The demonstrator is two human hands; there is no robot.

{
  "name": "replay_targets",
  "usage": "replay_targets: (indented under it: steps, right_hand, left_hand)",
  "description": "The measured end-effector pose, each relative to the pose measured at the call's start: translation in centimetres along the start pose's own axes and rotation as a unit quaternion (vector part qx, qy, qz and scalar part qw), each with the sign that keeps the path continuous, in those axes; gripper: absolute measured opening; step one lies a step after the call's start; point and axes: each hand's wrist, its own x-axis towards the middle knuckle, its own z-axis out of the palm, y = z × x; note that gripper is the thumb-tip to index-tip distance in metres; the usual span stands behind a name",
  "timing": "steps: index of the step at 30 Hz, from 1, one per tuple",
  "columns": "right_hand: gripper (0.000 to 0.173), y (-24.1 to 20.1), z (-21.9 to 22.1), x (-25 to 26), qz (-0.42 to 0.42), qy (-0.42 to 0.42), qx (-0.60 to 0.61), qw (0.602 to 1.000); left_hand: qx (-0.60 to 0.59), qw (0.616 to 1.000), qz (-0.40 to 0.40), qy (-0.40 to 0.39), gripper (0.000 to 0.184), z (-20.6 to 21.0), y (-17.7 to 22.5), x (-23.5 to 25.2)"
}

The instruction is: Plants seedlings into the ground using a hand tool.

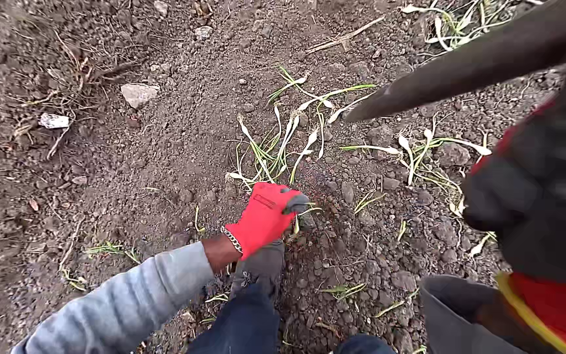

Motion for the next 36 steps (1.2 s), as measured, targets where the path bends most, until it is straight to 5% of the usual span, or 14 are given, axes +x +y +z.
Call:
replay_targets:
  steps: [2, 5, 8, 12, 14, 16, 18, 23, 25, 28, 31, 33, 36]
  right_hand:
    - [0.022, 6.7, 6.6, -1.2, 0.102, -0.032, -0.173, 0.979]
    - [0.036, 16.9, 9.5, -5.4, 0.285, -0.125, -0.217, 0.925]
    - [0.035, 12.4, 5.8, -4.6, 0.264, -0.101, -0.2, 0.938]
    - [0.024, 5.3, 2.2, -2.6, 0.142, 0.051, -0.111, 0.982]
    - [0.024, 6.9, 5.5, -2.4, 0.125, 0.034, -0.166, 0.978]
    - [0.028, 13.2, 10.1, -4.1, 0.161, -0.046, -0.234, 0.958]
    - [0.032, 17.2, 11.4, -7.1, 0.232, -0.122, -0.26, 0.929]
    - [0.028, 8.6, 3.6, -8.8, 0.196, -0.011, -0.204, 0.959]
    - [0.033, 7.0, 0.4, -11.2, 0.185, -0.021, -0.233, 0.955]
    - [0.044, 12.7, 0.2, -14.5, 0.256, -0.083, -0.324, 0.907]
    - [0.044, 17.1, 1.4, -15.3, 0.306, -0.115, -0.332, 0.885]
    - [0.044, 17.4, 1.4, -14.2, 0.326, -0.14, -0.316, 0.88]
    - [0.045, 17.6, 0.8, -14.9, 0.357, -0.149, -0.278, 0.879]
  left_hand:
    - [-0.107, 0.985, -0.081, 0.108, 0.016, -4.0, -1.1, 0.4]
    - [-0.178, 0.96, -0.148, 0.158, 0.015, -7.1, -2.3, 1.7]
    - [-0.196, 0.955, -0.181, 0.128, 0.014, -4.8, -4.9, 1.3]
    - [-0.157, 0.964, -0.197, 0.084, 0.017, -3.1, -5.1, -1.2]
    - [-0.129, 0.971, -0.159, 0.127, 0.017, -5.0, -4.7, 0.3]
    - [-0.092, 0.974, -0.122, 0.168, 0.016, -6.8, -4.1, 3.4]
    - [-0.042, 0.984, -0.111, 0.129, 0.016, -6.1, -2.9, 5.4]
    - [0.062, 0.977, -0.133, -0.155, 0.027, 2.7, -3.9, 1.6]
    - [0.087, 0.979, -0.152, -0.105, 0.033, 0.4, -4.6, -0.1]
    - [0.141, 0.968, -0.208, -0.025, 0.049, -4.0, -4.3, 2.7]
    - [0.169, 0.937, -0.289, -0.097, 0.09, -2.0, -3.5, 8.0]
    - [0.184, 0.927, -0.296, -0.14, 0.077, -1.2, -3.7, 11.1]
    - [0.198, 0.94, -0.259, -0.105, 0.032, -5.4, -2.2, 13.1]
